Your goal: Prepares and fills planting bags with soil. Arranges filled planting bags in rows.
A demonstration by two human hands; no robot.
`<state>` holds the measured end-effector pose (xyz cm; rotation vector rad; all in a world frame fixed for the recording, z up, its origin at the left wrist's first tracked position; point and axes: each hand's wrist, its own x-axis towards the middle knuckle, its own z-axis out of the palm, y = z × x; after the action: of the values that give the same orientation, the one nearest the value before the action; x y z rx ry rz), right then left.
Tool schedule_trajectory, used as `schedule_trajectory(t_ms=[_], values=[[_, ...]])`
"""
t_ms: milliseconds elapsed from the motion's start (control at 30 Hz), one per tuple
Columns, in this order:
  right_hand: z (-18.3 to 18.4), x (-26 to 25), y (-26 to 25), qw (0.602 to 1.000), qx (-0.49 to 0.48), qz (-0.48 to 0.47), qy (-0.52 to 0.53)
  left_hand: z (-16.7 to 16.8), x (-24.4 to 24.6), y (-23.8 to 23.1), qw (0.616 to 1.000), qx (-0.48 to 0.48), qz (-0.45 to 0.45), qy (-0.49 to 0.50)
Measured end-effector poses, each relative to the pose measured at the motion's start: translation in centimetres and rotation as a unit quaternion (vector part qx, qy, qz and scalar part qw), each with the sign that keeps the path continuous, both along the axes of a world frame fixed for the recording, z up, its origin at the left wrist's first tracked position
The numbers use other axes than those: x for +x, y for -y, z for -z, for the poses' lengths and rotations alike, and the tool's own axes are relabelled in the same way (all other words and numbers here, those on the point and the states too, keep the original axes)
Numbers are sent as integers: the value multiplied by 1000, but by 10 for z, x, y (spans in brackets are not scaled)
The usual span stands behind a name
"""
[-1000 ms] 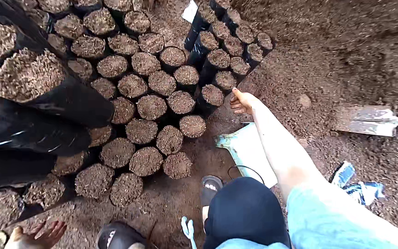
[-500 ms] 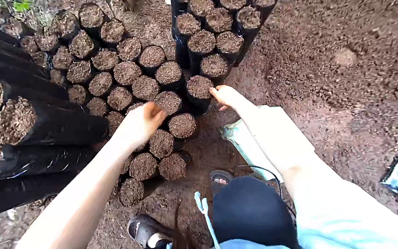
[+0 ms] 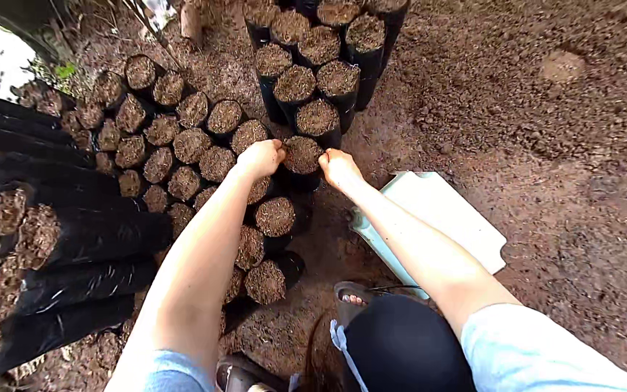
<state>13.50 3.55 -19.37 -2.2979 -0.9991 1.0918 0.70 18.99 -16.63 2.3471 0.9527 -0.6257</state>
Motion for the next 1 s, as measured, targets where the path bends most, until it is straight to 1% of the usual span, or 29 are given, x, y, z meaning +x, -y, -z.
schedule_trajectory(t_ms=[100,167,267,367,433,467,500,533,567,600,633,667,733,800,900,1000], values=[[-7,-7,-2,999,32,-6,0,-17,-6,-6,1000,27,6,5],[-1,-13,-13,999,33,-13,-6,-11,-12,-14,998,58,-7,-26],[20,-21,-23,1000,11,-27,-6,-1,-10,-2,989,111,-40,-91],[28,-23,-18,999,20,-32,-26,1,-3,10,977,165,-79,-110],[29,-17,-13,996,43,-34,-66,-4,2,13,970,191,-100,-109],[29,-11,-11,993,56,-17,-103,-7,5,14,967,202,-101,-117],[28,-3,-10,987,62,23,-143,-8,6,15,965,210,-100,-126],[25,7,-8,979,64,86,-173,-7,5,17,964,211,-99,-132],[22,19,-8,970,70,149,-179,-6,3,18,965,205,-101,-132],[18,32,-9,966,68,188,-163,-5,0,17,968,192,-106,-122],[14,44,-12,969,54,198,-137,-6,-3,14,973,170,-113,-106],[10,54,-15,976,38,187,-108,-6,-5,9,979,141,-124,-78],[3,63,-24,990,-1,129,-58,-3,-3,-2,984,104,-143,-5],[-5,58,-30,997,-34,65,-15,-9,14,1,981,105,-158,40],[-6,48,-29,998,-44,36,22,-7,48,7,980,104,-164,41],[5,47,-19,998,-23,38,39,11,68,5,986,89,-139,7]])
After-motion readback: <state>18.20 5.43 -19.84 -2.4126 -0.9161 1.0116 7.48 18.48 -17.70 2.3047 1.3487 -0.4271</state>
